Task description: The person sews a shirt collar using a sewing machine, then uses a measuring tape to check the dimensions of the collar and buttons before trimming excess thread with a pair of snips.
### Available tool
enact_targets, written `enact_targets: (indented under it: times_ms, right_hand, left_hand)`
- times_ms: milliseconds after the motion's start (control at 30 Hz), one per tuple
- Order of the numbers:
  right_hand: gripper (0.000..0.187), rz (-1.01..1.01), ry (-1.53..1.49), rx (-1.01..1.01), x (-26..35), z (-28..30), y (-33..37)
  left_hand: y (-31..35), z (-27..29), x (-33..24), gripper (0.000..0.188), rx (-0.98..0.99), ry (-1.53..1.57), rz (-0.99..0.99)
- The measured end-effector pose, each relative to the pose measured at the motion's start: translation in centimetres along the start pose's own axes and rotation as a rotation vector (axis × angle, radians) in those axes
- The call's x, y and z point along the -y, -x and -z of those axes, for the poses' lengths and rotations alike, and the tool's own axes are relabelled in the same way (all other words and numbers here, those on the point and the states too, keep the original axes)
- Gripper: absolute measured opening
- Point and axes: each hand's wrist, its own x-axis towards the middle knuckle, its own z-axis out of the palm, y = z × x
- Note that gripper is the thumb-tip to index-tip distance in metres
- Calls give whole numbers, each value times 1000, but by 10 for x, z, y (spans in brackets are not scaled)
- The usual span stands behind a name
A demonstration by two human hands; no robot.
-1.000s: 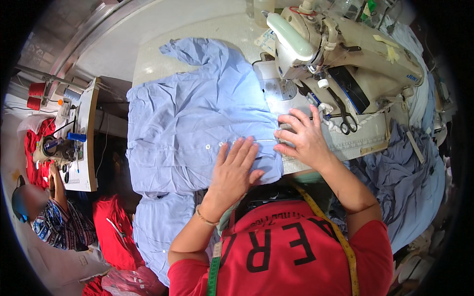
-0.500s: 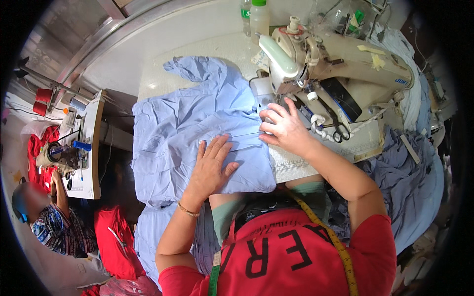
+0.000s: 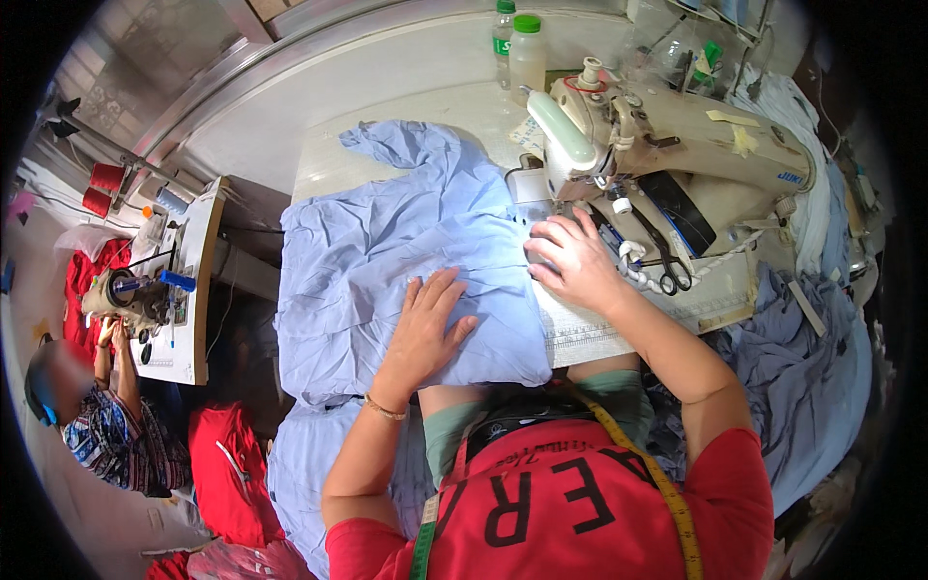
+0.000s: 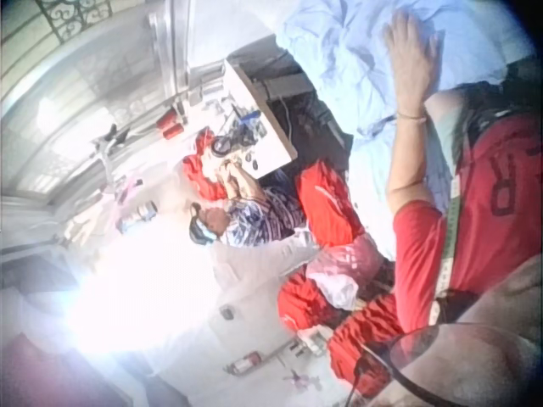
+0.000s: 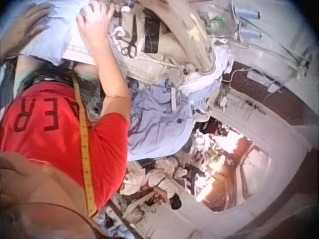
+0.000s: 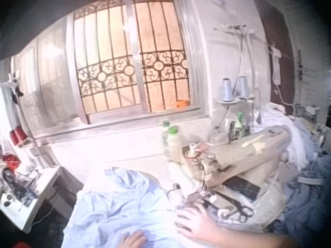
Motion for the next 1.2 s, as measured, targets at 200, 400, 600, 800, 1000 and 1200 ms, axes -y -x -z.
enact_targets:
  times_ms: [200,400,600,800,1000,1200]
  right_hand:
    - [30,176,-39,115,21,3,2]
    - [33,84,-23,123,19,2,15]
    - [32,49,-29,130,19,3,19]
    - [35,29,-62,122,21,5,19]
    - [40,19,-90,133,19,8,20]
    - [43,16,-127,150,16,7,22]
  left_hand:
    - [2,-1,-2,45,-29,-9,-14]
    - [7,1,-6,44,-11,-25,-18]
    - [17,-1,-13,42,-21,-17,-11]
    - [28,4,-18,40,-29,-35,9]
    - [32,4,-18,40,-14,-38,23]
    - [32,3,-20,38,-22,-32,39]
